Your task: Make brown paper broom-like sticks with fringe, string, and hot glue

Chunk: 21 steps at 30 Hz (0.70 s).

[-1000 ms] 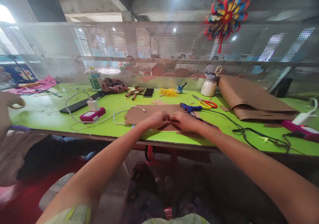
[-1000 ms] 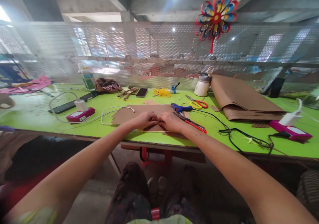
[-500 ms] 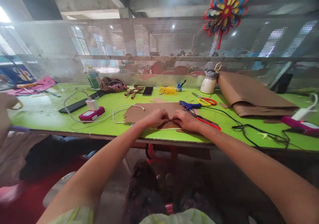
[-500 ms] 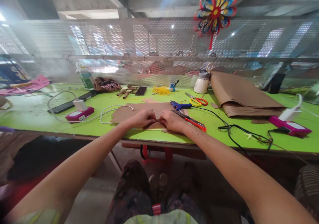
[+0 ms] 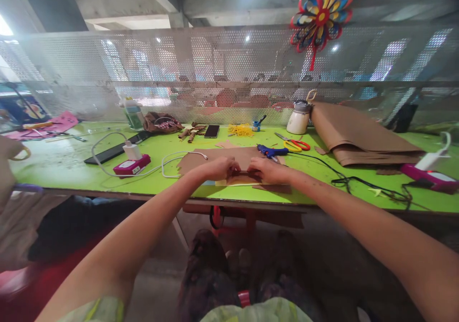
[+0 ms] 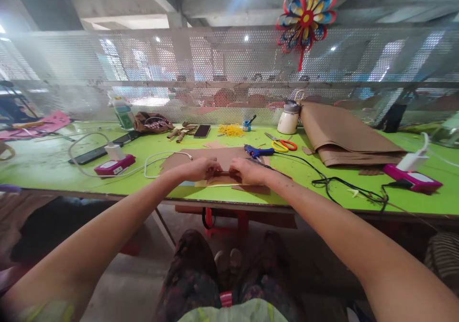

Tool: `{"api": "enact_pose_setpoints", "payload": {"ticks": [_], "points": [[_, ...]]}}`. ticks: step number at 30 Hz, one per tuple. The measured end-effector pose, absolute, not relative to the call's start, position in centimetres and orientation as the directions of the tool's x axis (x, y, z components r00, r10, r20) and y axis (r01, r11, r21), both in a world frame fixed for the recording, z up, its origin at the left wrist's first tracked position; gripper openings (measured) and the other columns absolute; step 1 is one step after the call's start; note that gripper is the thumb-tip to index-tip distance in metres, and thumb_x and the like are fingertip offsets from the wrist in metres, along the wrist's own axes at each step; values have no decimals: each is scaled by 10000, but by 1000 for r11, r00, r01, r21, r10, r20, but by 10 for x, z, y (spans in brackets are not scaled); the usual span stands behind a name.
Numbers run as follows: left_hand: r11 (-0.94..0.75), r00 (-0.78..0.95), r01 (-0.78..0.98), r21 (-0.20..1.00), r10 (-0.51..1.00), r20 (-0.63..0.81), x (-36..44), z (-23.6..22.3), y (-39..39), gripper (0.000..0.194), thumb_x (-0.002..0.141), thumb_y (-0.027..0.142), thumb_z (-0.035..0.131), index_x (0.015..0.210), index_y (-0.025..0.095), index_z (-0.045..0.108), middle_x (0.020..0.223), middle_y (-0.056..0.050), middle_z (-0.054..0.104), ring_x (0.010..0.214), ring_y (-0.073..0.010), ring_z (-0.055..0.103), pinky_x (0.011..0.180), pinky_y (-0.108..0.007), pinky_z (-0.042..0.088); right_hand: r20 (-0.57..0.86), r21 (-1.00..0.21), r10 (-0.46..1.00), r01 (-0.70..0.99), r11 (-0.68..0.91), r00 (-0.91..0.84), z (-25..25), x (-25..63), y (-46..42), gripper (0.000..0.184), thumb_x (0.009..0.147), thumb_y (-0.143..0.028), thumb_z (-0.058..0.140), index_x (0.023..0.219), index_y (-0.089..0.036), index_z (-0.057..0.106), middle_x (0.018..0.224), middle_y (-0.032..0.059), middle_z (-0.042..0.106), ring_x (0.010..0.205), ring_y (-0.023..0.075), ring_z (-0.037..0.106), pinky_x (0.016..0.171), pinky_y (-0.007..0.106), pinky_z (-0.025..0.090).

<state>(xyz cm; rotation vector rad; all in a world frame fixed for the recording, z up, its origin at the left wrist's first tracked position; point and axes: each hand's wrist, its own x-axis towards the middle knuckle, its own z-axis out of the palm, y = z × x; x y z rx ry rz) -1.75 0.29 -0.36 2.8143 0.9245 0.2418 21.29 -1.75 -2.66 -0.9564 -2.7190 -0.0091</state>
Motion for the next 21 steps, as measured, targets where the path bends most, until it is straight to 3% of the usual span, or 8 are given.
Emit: {"api": "enact_pose_setpoints", "payload": {"ticks": [9, 12, 16, 21], "points": [[-800, 804, 566, 200, 589, 82, -33, -5, 5, 274, 747, 124, 542, 952, 161, 720, 809, -41, 572, 645, -111, 537, 623, -198, 405, 139, -28, 603, 605, 796, -786, -15, 211, -15, 175, 759, -68, 599, 913, -143, 633, 910, 66, 596, 763, 157, 552, 641, 240, 374], [-806, 808, 562, 186, 583, 84, -32, -4, 3, 282, 759, 119, 533, 971, 164, 713, 824, -42, 556, 652, -110, 537, 636, -200, 408, 123, 25, 587, 594, 804, -800, -15, 211, -17, 170, 769, -173, 641, 934, -139, 616, 925, 82, 585, 786, 182, 539, 657, 262, 373], [-823, 819, 554, 123, 565, 95, -30, -2, -2, 286, 762, 91, 523, 974, 160, 702, 825, -44, 548, 675, -122, 539, 661, -209, 412, 124, 101, 564, 576, 811, -816, -15, 212, -23, 293, 766, -348, 675, 955, -143, 587, 939, 98, 573, 806, 213, 513, 678, 294, 367], [-843, 835, 537, 14, 534, 132, -32, -4, -10, 268, 804, 91, 474, 927, 168, 700, 816, -54, 541, 676, -141, 529, 665, -231, 403, 146, 215, 530, 550, 807, -835, -15, 214, -39, 268, 854, -396, 581, 943, -143, 580, 903, 106, 589, 860, 240, 488, 727, 322, 362]]}}
